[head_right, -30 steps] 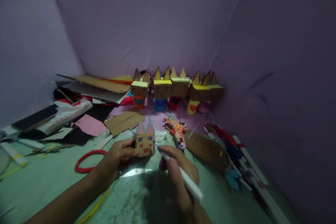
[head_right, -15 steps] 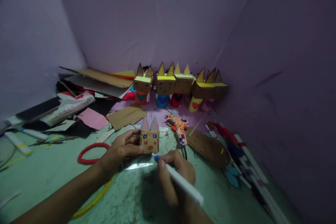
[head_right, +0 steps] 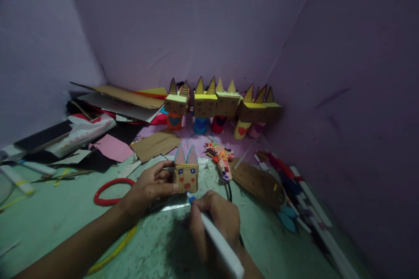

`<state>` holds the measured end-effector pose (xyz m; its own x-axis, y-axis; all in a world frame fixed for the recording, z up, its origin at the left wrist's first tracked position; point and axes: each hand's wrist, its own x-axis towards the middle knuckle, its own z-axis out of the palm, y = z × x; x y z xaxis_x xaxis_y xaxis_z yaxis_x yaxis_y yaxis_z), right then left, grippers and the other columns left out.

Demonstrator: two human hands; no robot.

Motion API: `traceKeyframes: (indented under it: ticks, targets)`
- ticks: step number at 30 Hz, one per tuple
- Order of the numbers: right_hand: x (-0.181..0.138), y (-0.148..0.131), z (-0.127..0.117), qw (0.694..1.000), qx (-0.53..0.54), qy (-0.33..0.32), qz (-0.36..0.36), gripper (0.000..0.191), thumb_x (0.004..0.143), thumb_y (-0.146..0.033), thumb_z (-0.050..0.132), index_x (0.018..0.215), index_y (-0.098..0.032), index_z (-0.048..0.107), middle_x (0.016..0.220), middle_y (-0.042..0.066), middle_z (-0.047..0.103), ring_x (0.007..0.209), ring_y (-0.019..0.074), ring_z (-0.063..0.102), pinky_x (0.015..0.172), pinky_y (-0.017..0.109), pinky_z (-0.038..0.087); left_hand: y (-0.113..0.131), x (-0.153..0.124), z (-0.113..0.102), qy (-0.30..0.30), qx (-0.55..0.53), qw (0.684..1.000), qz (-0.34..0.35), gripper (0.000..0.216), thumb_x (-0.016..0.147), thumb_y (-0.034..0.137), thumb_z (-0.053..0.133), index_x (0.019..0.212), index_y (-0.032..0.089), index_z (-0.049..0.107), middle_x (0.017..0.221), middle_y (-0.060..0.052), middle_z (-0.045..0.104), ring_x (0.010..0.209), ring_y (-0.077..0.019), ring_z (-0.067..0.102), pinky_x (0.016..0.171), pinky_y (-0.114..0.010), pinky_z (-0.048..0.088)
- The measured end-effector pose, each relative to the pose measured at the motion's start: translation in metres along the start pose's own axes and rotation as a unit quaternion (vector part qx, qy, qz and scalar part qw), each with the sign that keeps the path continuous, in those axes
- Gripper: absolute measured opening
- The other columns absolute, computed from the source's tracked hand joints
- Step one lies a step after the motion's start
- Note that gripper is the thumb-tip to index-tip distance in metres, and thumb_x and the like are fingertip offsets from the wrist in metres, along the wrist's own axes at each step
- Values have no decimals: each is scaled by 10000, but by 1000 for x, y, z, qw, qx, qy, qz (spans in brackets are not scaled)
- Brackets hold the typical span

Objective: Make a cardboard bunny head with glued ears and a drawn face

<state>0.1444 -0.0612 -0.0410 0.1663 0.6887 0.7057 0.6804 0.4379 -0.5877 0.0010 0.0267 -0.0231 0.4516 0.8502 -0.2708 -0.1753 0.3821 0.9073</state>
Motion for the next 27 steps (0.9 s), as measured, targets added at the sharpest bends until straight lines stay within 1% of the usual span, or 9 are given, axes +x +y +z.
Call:
traceKeyframes:
  ticks: [3, 8, 13, 18, 22, 27]
  targets:
    - [0, 0, -1, 1000, -3, 0, -8, 134, 811, -178, 506, 692, -237, 508, 517, -26, 514, 412, 138, 470, 415, 294, 323, -1, 0, 0, 0, -4, 1000, -2, 603, 485, 154, 772, 1025, 135, 506, 856, -87, 716, 774, -246, 690, 671, -314, 522]
    - [2, 1, -3, 999, -14, -19, -41, 134, 791, -143, 505, 682, -220, 509, 512, -39, 506, 406, 118, 482, 412, 264, 332, -3, 1, -3, 0, 21, 1000, 10, 603, 492, 173, 776, 1033, 129, 515, 846, -85, 715, 783, -241, 683, 686, -312, 516]
    - [2, 1, -2, 998, -51, -8, -45, 133, 810, -151, 491, 694, -213, 505, 521, -28, 519, 416, 124, 503, 424, 264, 360, -3, 2, -3, 3, 29, 999, 16, 601, 494, 178, 781, 1032, 136, 518, 844, -82, 713, 778, -244, 681, 691, -324, 512]
    - [1, 3, -2, 996, -58, -5, -72, 115, 807, -153, 505, 705, -207, 512, 521, -34, 521, 408, 109, 500, 419, 244, 354, -3, 0, -1, -9, 13, 1000, 12, 594, 494, 184, 789, 1021, 144, 518, 827, -81, 711, 778, -253, 683, 703, -342, 513]
    - [1, 3, -1, 996, -71, -5, -54, 121, 816, -166, 500, 703, -210, 510, 523, -36, 529, 416, 110, 506, 433, 243, 364, -2, 0, -1, -1, 23, 1000, 15, 613, 481, 192, 800, 1025, 143, 523, 841, -90, 710, 783, -262, 681, 707, -354, 516]
    - [-1, 4, 2, 997, -53, 1, -48, 123, 821, -169, 498, 706, -213, 504, 521, -45, 519, 413, 108, 507, 435, 239, 363, -4, 0, -2, -4, 21, 1000, 16, 634, 482, 179, 802, 1044, 135, 514, 851, -96, 710, 779, -256, 685, 707, -345, 523]
